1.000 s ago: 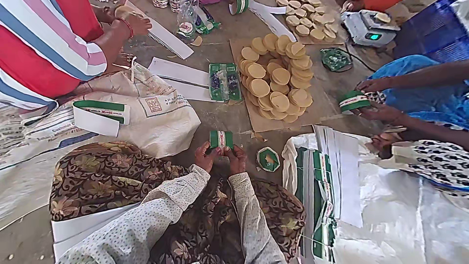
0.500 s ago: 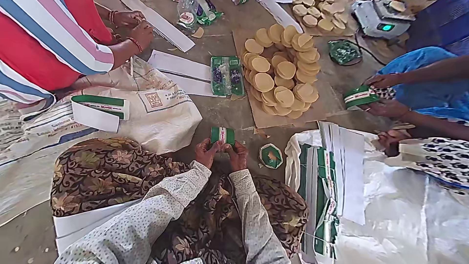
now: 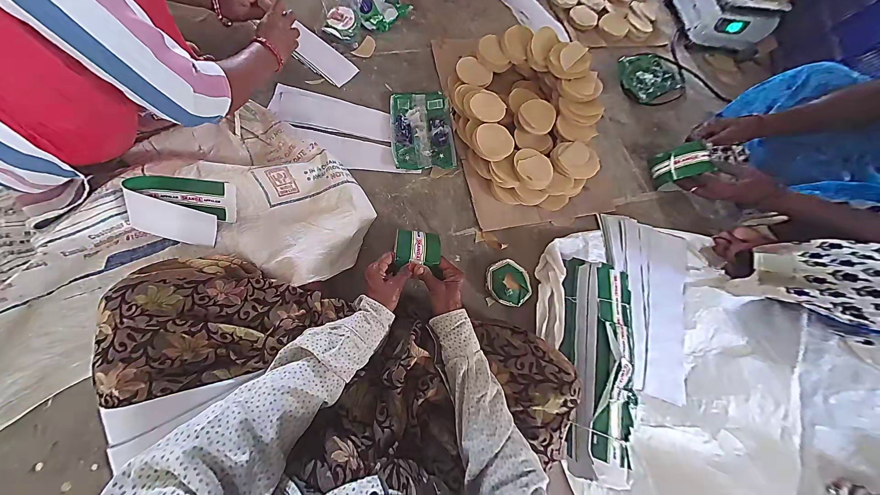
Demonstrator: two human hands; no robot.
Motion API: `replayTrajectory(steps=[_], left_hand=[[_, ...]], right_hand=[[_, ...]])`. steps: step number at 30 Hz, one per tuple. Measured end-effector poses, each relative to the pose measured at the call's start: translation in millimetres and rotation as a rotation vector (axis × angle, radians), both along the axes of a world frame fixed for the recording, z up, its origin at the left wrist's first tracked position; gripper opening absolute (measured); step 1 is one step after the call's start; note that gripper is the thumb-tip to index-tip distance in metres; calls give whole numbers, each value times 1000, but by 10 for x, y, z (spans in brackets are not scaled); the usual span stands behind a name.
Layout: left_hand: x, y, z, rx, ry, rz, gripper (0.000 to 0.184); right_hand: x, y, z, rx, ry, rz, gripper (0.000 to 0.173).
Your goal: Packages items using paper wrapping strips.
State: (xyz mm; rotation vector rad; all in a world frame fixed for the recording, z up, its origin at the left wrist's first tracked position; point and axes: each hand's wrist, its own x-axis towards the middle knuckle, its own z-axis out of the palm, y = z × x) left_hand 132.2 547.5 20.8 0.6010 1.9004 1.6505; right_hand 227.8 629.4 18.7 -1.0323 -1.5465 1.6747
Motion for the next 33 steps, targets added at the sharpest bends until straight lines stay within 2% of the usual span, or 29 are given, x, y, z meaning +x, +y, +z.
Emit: replayTrajectory(steps=[5,15,18,20,21,24,26,29,31,33], left_hand=[[-26,5,-29,-27,16,-49,25],[-51,35,-68,46,-46,33,22],[-69,59,-105,71,-68,34,30],[-82,84,-113,28,-45,24,42],[-93,94,-114,-4,-15,12,41],[-143,111,-71,-93,174,-24,20],[-168,95,-2,-174,331,-57,17],[-131,55,66,-190,515,-69,24],[-93,37,102,-220,596,-107,39],[-59,26,195,-349,619,-217,51]], right_hand=[[-1,21,-25,12,-16,18,12],[34,-13,-5,-8,19,39,14],[29,-11,2,-14,39,12,17],[11,-6,-5,-60,47,0,12],[0,4,-2,-93,34,-3,9],[-31,55,-24,-173,-21,12,5],[-43,83,-67,-187,-46,28,4],[-60,132,-159,-166,-85,71,3],[-57,157,-194,-113,-150,98,1],[-61,134,-212,-29,-300,101,12]])
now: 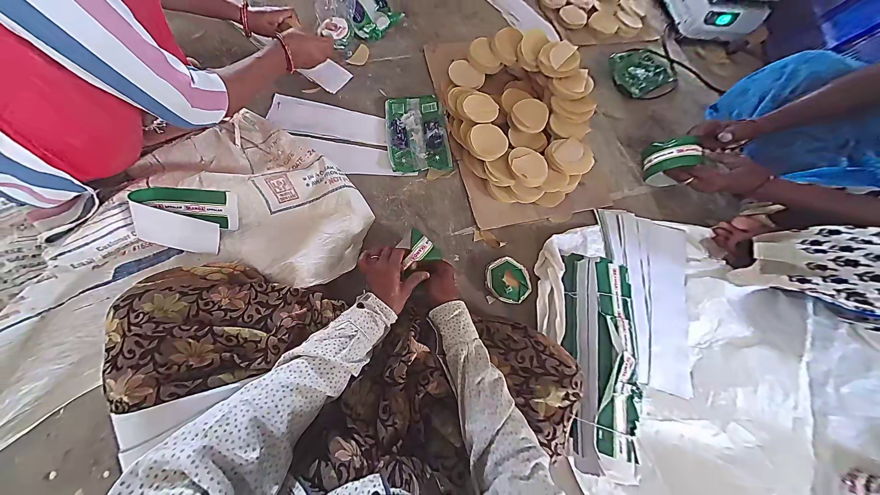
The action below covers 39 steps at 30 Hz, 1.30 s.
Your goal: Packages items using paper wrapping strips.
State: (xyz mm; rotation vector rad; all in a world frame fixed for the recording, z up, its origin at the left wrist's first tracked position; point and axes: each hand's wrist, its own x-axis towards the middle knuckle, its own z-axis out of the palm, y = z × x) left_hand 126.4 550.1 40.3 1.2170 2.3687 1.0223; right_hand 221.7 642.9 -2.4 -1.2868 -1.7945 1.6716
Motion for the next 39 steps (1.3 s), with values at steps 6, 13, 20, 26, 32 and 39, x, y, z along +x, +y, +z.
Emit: replayTrajectory(steps=[6,13,20,26,32,39], left_hand=[[-138,98,138,-142,-56,-66,34],[-316,-134,297,192,-845,286,32],[-283,-580,514,729,-1331,161,19],[-275,-1025,691,926,-1376,-128,39],[-271,-1189,895,1091,-1360,-140,19],[-319,-1311,1207,1233,-1340,-88,9]], right_hand=[[14,-148,392,159,-340,135,33],[44,-273,854,471,21,-209,65],[-109,-533,1757,-137,429,27,50],[-160,-837,2105,-249,526,131,9],[-341,-813,2279,-328,574,367,14],[-398,-997,2528,-216,555,398,29]])
